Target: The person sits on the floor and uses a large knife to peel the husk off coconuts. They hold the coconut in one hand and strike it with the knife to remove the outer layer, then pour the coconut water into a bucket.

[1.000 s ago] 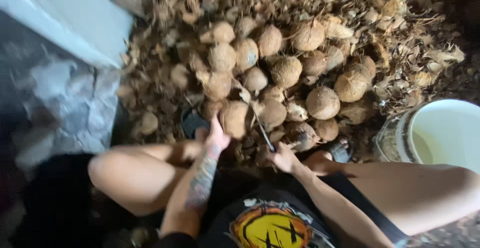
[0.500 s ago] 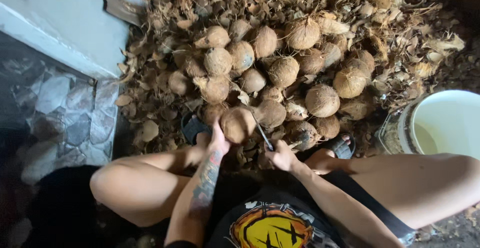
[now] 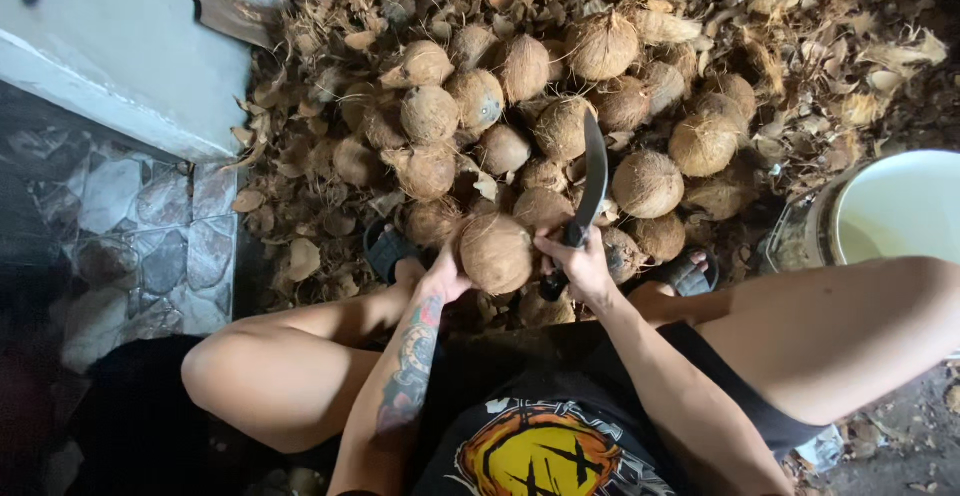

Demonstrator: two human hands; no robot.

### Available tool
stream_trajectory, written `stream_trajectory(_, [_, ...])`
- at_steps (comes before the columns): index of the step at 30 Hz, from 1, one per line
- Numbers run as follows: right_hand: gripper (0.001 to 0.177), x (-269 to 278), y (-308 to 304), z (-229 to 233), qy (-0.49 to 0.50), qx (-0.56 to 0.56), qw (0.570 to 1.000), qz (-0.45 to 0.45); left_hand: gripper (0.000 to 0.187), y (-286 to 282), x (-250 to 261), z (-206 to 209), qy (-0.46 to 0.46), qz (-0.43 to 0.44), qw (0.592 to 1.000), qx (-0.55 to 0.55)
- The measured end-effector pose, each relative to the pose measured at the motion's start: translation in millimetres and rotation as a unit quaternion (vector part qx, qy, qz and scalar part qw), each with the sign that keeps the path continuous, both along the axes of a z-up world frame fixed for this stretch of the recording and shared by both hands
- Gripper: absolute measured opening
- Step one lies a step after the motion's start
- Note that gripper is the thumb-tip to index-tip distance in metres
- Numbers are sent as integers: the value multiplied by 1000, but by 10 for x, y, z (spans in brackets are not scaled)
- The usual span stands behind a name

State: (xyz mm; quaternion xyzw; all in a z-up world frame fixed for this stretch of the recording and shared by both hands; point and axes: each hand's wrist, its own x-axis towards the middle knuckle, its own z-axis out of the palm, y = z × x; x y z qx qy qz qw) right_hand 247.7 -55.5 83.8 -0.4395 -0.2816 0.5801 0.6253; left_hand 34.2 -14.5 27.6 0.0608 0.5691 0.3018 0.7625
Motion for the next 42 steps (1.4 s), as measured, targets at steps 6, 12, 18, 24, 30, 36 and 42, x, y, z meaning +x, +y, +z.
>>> stream_trajectory(6, [19,-105,-22,110,-8,21,997,70,64,-158,409,839,75,-158,981,89])
stream_trajectory(12, [23,-96,-39,130,156,-24,986,61,71,-145,387,410,-105,-20,994,-3])
stream_trajectory(18, [15,156,-30,194,208,135,953,175,70,-275,353,204,-240,58,968,-37])
stream_trajectory(24, [20,496,50,896,33,187,973,132,89,-168,142,-223,-98,157,973,-140])
stream_trajectory(30, [44,584,473,223,-304,52,951,-26,59,-63,65,-255,-269,233,934,9])
stream_trajectory(36, [40,879,394,-510,-456,1,889,-40,80,-81,87,-112,-293,219,930,34])
stream_trajectory(42, [38,629,404,89,-344,-96,931,72,74,204,163,1174,-203,232,945,-106])
